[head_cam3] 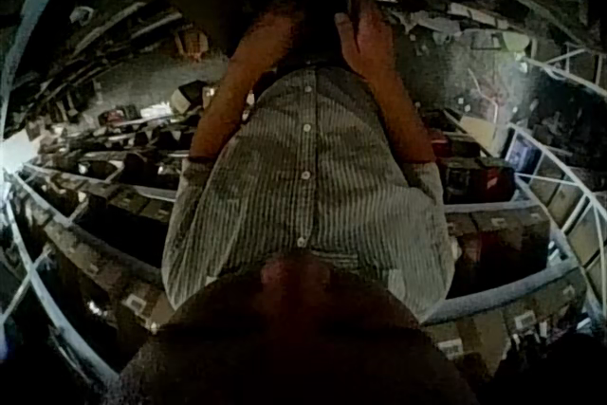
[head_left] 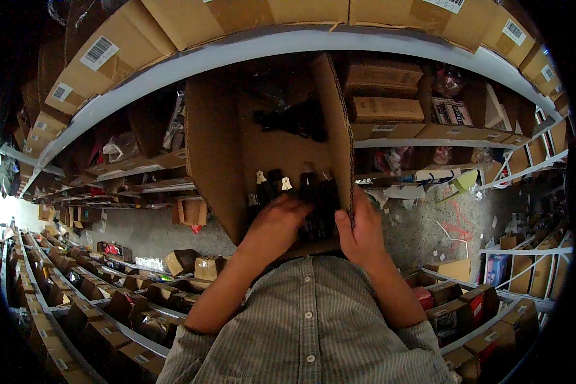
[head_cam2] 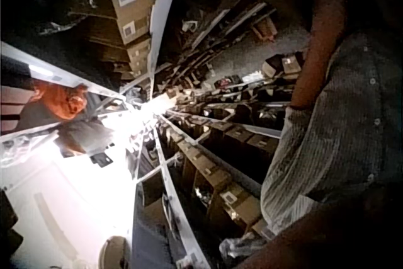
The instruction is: The person rummages through a cardboard box on a shelf, picking up and inspecting small black plastic parts and a wrapped item. They move items around within the box and briefly handle a plastic-wrapped object before placing it back.
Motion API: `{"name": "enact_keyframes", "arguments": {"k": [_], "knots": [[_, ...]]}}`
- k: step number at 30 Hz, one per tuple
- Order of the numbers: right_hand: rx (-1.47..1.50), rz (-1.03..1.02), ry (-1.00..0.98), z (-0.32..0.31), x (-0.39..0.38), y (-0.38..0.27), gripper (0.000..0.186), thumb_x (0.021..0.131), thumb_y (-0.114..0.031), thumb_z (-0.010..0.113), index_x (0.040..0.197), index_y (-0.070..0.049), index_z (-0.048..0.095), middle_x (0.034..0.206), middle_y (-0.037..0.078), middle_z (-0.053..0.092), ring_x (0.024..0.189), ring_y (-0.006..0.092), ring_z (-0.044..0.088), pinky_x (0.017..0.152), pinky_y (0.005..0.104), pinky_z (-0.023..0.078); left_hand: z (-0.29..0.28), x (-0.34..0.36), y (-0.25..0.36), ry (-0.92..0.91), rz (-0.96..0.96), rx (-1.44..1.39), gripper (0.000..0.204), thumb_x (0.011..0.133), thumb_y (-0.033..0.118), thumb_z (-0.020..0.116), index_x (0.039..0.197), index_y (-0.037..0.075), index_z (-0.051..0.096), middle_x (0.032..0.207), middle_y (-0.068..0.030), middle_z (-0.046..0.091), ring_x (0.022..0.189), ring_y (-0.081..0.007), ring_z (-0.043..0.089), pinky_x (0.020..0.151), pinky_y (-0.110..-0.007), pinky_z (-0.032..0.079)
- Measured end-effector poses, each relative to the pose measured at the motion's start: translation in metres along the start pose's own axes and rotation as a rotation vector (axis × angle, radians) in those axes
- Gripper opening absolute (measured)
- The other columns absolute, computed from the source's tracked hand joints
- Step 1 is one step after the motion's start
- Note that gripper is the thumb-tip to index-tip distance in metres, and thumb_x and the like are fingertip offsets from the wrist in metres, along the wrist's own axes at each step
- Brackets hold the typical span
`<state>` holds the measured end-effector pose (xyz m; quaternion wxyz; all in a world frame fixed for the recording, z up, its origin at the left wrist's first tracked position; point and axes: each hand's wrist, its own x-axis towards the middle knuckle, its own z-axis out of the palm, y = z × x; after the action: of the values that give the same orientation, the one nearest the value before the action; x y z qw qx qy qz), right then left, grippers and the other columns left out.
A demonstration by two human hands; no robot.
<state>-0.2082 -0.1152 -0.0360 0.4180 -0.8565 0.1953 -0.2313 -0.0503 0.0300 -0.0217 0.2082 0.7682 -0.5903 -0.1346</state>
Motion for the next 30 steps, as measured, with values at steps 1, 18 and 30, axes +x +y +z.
{"name": "enact_keyframes", "arguments": {"k": [1,18,30], "knots": [[0.0,0.0,0.003,0.0,-0.001,0.0,0.064,0.1,-0.04,0.047,0.146,0.002,0.033,0.141,0.029,0.047,0.123,0.048,0.052,0.1,0.0506,0.045,-0.001,0.0,0.002,-0.009,-0.011,-0.02,0.037,0.08,0.004,0.063,0.117,0.003,0.065,0.114,-0.0177,0.064,0.109,-0.0355,0.059,0.095,-0.044,0.05],[0.018,0.016,0.011,-0.001,0.001,-0.003,0.063,0.098,-0.035,0.051,0.146,0.002,0.034,0.138,0.029,0.049,0.121,0.049,0.052,0.1,0.0514,0.045,-0.002,-0.003,-0.005,0.015,0.044,0.072,0.028,0.084,0.004,0.059,0.111,0.001,0.066,0.108,-0.0174,0.064,0.107,-0.0365,0.059,0.093,-0.045,0.049],[0.012,0.102,-0.035,-0.003,-0.001,-0.007,0.062,0.098,-0.034,0.05,0.147,0.002,0.034,0.141,0.028,0.048,0.123,0.0469,0.052,0.102,0.0483,0.044,-0.029,0.096,0.009,0.259,-0.285,0.212,0.036,0.082,0.002,0.063,0.118,0.002,0.057,0.122,-0.0211,0.056,0.104,-0.0381,0.062,0.083,-0.049,0.055]]}}
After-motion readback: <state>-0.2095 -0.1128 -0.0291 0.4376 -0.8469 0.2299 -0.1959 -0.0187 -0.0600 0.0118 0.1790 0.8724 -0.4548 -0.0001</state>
